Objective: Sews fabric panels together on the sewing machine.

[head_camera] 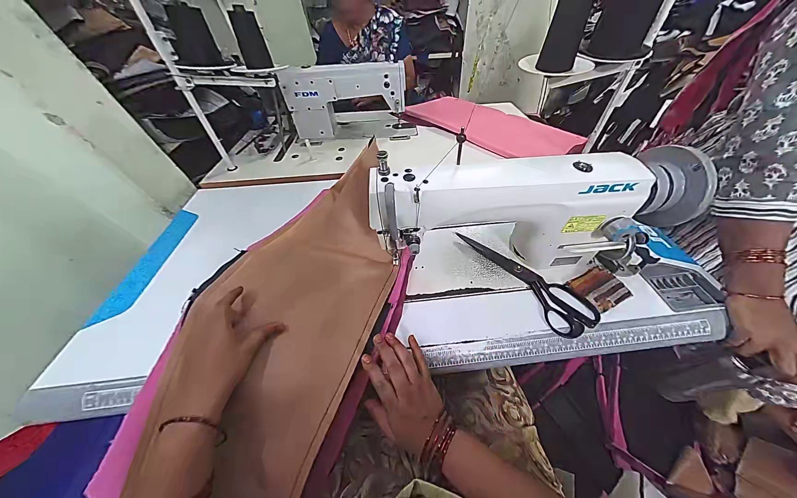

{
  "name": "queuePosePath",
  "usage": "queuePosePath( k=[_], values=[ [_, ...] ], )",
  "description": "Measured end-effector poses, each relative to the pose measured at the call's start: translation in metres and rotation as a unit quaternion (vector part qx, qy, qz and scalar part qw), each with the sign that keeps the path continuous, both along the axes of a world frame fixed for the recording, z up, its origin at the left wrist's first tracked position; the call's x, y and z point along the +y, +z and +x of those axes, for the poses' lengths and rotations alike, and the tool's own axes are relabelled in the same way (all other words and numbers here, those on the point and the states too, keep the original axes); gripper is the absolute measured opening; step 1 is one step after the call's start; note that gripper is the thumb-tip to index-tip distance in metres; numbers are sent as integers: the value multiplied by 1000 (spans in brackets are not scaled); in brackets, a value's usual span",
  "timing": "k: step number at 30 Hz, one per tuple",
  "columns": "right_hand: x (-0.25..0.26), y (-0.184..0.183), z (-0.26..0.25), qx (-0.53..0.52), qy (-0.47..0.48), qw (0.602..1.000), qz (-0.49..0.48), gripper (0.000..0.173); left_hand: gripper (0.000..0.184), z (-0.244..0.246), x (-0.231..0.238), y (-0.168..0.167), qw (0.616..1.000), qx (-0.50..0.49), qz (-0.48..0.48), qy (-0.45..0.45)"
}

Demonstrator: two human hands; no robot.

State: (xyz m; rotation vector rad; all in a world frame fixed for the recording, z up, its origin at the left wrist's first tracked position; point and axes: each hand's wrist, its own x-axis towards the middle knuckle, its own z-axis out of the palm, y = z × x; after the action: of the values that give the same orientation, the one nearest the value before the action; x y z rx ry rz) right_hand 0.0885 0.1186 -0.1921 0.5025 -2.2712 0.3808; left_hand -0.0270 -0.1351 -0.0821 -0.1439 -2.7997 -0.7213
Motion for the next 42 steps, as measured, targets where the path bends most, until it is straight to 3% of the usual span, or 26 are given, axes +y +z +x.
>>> queuePosePath(
  k=[7, 11, 13, 16, 18, 21, 25, 27, 30, 33, 35, 39, 42],
  values=[
    [-11, -13, -18, 1, 34, 991, 126, 58, 85, 12, -2, -23, 1000, 5, -8, 12],
    [-27, -8, -29, 53, 3, 986, 159, 35, 97, 12, 15, 8, 992, -31, -114, 51],
    [-32, -2, -30, 50, 14, 989, 136, 24, 90, 15, 39, 26, 980, -12, -195, 32],
    [-34, 1, -31, 29, 41, 996, 79, 16, 68, 8, 79, 37, 950, -17, -264, -168],
    [-32, 2, -29, 30, 45, 997, 53, 15, 50, -6, 104, 30, 899, -73, -291, -320],
    [-24, 27, -23, 22, 60, 998, 27, 16, 48, -36, 127, 27, 820, -153, -332, -441],
    [17, 91, -28, -7, 79, 995, -52, 20, 47, -62, 147, 49, 833, -197, -267, -443],
    [37, 98, -25, -22, 97, 994, -51, 22, 49, -52, 160, 54, 829, -229, -279, -427],
    [43, 70, -7, -49, 95, 994, -39, 25, 54, -17, 162, 25, 865, -183, -279, -376],
    [38, 29, -1, 5, 69, 998, 13, 24, 49, 5, 147, -30, 928, -23, -180, -326],
    [37, 12, -1, 40, 68, 997, 20, 26, 47, 7, 144, -50, 936, 69, -143, -315],
    [51, 14, -6, 36, 97, 994, 43, 26, 51, 6, 147, -53, 932, 78, -147, -323],
    [51, 14, -15, 36, 35, 998, 39, 26, 50, 5, 149, -50, 931, 77, -147, -325]
  ],
)
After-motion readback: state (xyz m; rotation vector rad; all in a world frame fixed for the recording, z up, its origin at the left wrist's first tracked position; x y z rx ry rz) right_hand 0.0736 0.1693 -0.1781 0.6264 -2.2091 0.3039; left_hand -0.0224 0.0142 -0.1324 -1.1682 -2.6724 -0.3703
